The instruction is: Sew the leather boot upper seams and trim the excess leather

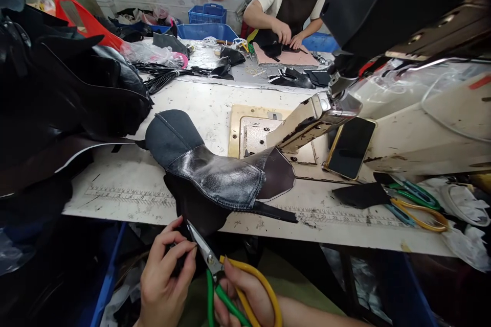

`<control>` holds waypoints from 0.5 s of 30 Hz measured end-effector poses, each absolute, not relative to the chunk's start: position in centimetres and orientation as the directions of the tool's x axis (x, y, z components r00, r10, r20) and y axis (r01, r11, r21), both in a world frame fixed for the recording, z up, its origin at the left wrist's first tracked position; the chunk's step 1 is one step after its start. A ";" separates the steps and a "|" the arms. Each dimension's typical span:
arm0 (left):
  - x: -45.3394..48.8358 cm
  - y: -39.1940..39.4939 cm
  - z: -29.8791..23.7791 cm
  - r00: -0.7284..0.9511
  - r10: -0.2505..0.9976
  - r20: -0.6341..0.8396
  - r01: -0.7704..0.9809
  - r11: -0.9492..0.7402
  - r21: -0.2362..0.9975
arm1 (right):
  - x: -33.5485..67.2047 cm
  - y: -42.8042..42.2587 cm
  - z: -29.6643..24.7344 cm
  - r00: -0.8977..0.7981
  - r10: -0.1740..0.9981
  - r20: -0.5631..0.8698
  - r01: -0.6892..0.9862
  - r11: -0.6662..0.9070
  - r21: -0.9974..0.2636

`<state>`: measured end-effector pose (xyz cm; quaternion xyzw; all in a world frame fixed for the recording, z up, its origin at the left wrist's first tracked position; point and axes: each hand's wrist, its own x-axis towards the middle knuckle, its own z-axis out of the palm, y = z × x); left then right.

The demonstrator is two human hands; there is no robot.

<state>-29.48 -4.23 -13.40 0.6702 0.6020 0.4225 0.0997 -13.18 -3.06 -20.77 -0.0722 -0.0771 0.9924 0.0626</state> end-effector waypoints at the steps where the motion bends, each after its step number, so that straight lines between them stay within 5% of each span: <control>1: -29.5 -4.2 -13.3 -0.073 0.894 0.443 0.722 -0.259 0.642 | -13.4 -3.1 -20.7 -0.979 0.148 -0.138 -0.126 -0.979 -0.159; 15: -29.6 -4.8 -12.1 0.071 0.924 0.377 0.721 -0.309 0.620 | -14.8 -3.6 -21.8 -0.967 0.251 -0.031 -0.250 -0.967 -0.045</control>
